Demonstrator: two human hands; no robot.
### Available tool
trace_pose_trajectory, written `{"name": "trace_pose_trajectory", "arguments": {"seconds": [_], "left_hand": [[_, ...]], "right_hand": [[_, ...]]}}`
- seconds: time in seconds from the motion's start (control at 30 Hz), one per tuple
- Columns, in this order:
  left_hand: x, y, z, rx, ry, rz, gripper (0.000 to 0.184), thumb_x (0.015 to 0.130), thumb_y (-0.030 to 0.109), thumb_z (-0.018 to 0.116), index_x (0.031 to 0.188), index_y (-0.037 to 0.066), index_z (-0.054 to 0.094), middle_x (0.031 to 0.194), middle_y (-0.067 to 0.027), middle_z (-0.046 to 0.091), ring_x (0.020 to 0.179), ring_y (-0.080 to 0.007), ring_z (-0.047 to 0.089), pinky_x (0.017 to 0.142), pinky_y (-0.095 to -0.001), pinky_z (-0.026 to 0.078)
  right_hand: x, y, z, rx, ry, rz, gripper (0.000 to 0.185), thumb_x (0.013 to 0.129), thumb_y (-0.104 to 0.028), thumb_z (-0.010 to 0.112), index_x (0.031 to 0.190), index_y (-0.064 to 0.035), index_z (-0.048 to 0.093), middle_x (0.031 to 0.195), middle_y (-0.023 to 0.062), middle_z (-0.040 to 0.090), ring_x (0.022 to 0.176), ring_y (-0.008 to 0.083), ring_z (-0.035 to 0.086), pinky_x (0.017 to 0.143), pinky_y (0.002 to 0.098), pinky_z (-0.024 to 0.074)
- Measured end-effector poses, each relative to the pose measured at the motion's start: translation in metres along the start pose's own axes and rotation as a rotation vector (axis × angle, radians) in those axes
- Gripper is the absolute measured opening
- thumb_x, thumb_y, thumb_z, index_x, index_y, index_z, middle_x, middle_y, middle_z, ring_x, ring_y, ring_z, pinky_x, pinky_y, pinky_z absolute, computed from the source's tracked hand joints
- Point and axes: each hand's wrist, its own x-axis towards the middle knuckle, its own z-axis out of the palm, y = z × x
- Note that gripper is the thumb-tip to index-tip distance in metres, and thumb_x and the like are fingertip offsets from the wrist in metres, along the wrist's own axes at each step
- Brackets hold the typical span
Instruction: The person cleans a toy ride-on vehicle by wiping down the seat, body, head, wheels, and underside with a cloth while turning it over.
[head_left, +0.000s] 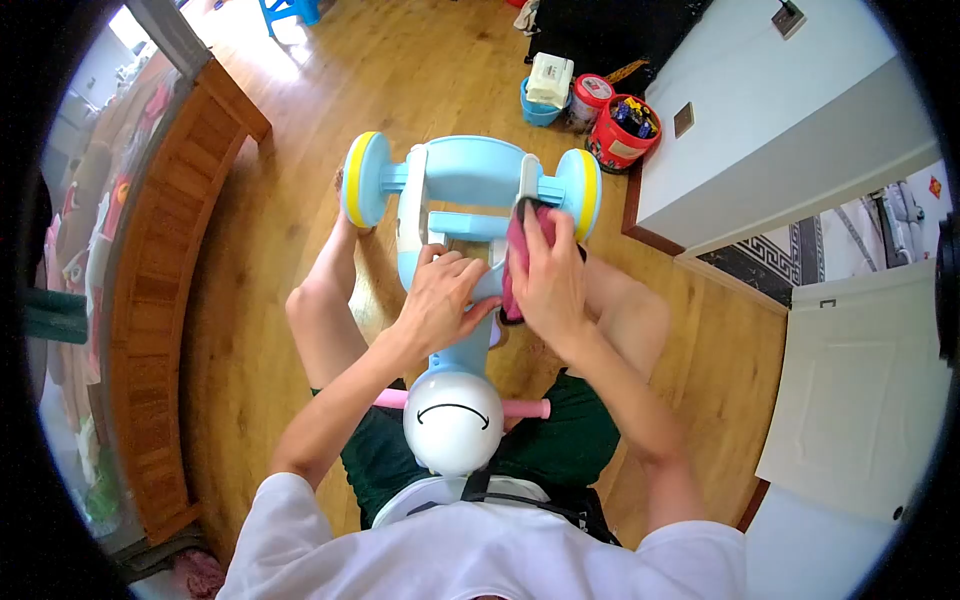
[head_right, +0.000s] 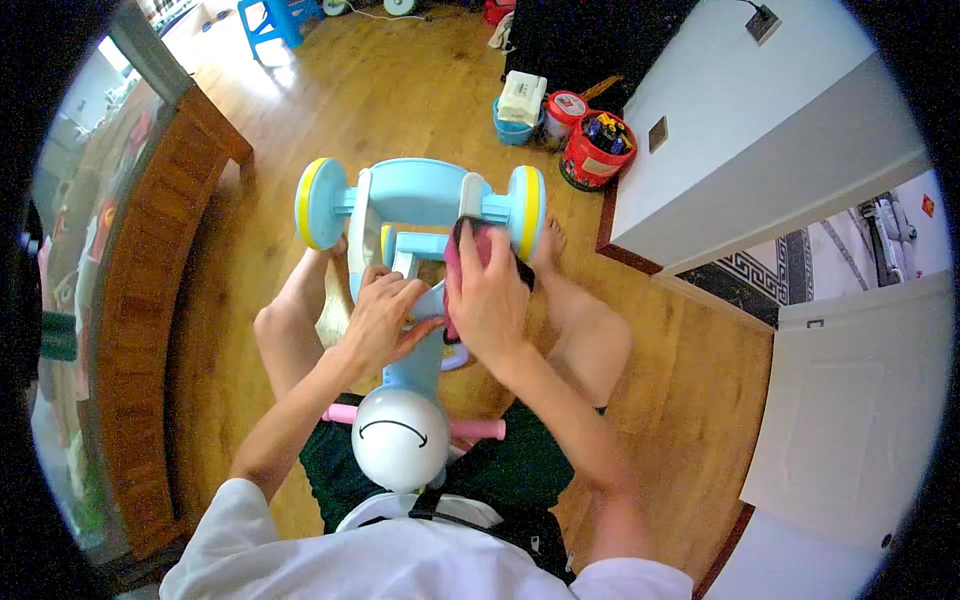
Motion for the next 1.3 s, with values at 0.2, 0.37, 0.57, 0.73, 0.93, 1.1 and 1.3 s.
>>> {"name": "trace_pose_trajectory", "arguments": {"seconds": [0.2, 0.37, 0.57, 0.73, 0.93, 1.1, 1.3], "left_hand": [[0.002, 0.001, 0.002, -0.017, 0.008, -0.034, 0.033, 0.076, 0.028, 0.077, 0.093, 0.005, 0.06, 0.072, -0.0092, 0.058, 0.078, -0.0289, 0.057, 0.087, -0.043, 0.039], [0.001, 0.001, 0.003, -0.012, 0.04, -0.033, 0.031, 0.076, 0.027, 0.076, 0.09, 0.005, 0.06, 0.071, -0.0105, 0.059, 0.078, -0.0292, 0.058, 0.087, -0.0432, 0.039], [0.001, 0.003, 0.002, -0.027, -0.007, -0.087, 0.03, 0.078, 0.029, 0.074, 0.09, 0.005, 0.059, 0.075, -0.0112, 0.062, 0.079, -0.0297, 0.059, 0.089, -0.0436, 0.039], [0.0, 0.002, 0.003, -0.004, 0.003, -0.049, 0.032, 0.076, 0.028, 0.075, 0.091, 0.005, 0.058, 0.077, -0.0111, 0.062, 0.081, -0.0305, 0.059, 0.089, -0.0434, 0.039], [0.0, 0.003, -0.001, -0.003, 0.008, -0.023, 0.03, 0.076, 0.025, 0.074, 0.092, 0.005, 0.058, 0.08, -0.0102, 0.065, 0.083, -0.0282, 0.059, 0.088, -0.0412, 0.038], [-0.004, -0.005, 0.006, 0.029, 0.023, -0.015, 0.035, 0.078, 0.03, 0.073, 0.099, 0.006, 0.058, 0.084, -0.0089, 0.063, 0.089, -0.029, 0.059, 0.093, -0.0439, 0.039], [-0.006, -0.005, 0.005, -0.012, -0.018, -0.029, 0.034, 0.078, 0.03, 0.073, 0.099, 0.007, 0.058, 0.088, -0.0088, 0.063, 0.092, -0.0276, 0.059, 0.094, -0.0431, 0.039]], "right_hand": [[0.078, 0.01, 0.001, -0.02, -0.144, 0.183, 0.033, 0.089, -0.023, 0.06, 0.108, 0.0046, 0.063, 0.104, 0.0264, 0.056, 0.092, 0.0422, 0.06, 0.08, 0.0474, 0.0487], [0.094, 0.024, -0.001, 0.0, -0.293, 0.138, 0.035, 0.089, -0.026, 0.057, 0.101, 0.0062, 0.062, 0.098, 0.0315, 0.057, 0.092, 0.0458, 0.059, 0.082, 0.0508, 0.0473], [0.008, 0.022, -0.011, 0.071, -0.39, 0.145, 0.049, 0.091, -0.026, 0.055, 0.129, 0.0039, 0.05, 0.115, 0.0304, 0.053, 0.095, 0.047, 0.06, 0.086, 0.0517, 0.0499], [-0.049, 0.002, -0.011, 0.136, -0.312, 0.145, 0.058, 0.089, -0.02, 0.059, 0.141, -0.0008, 0.041, 0.109, 0.0244, 0.048, 0.087, 0.045, 0.061, 0.079, 0.0503, 0.0523], [0.023, 0.012, -0.011, 0.065, -0.294, 0.152, 0.048, 0.09, -0.024, 0.057, 0.134, -0.004, 0.052, 0.111, 0.0239, 0.055, 0.098, 0.0412, 0.06, 0.084, 0.0463, 0.0508], [0.041, 0.013, -0.029, 0.13, -0.254, 0.044, 0.041, 0.088, -0.022, 0.062, 0.125, -0.0052, 0.06, 0.11, 0.0195, 0.056, 0.098, 0.038, 0.06, 0.085, 0.043, 0.0498], [0.072, -0.034, -0.074, 0.192, 0.15, -0.189, 0.048, 0.084, -0.02, 0.069, 0.129, -0.0065, 0.057, 0.116, 0.0187, 0.05, 0.109, 0.0355, 0.053, 0.096, 0.0416, 0.0428]]}}
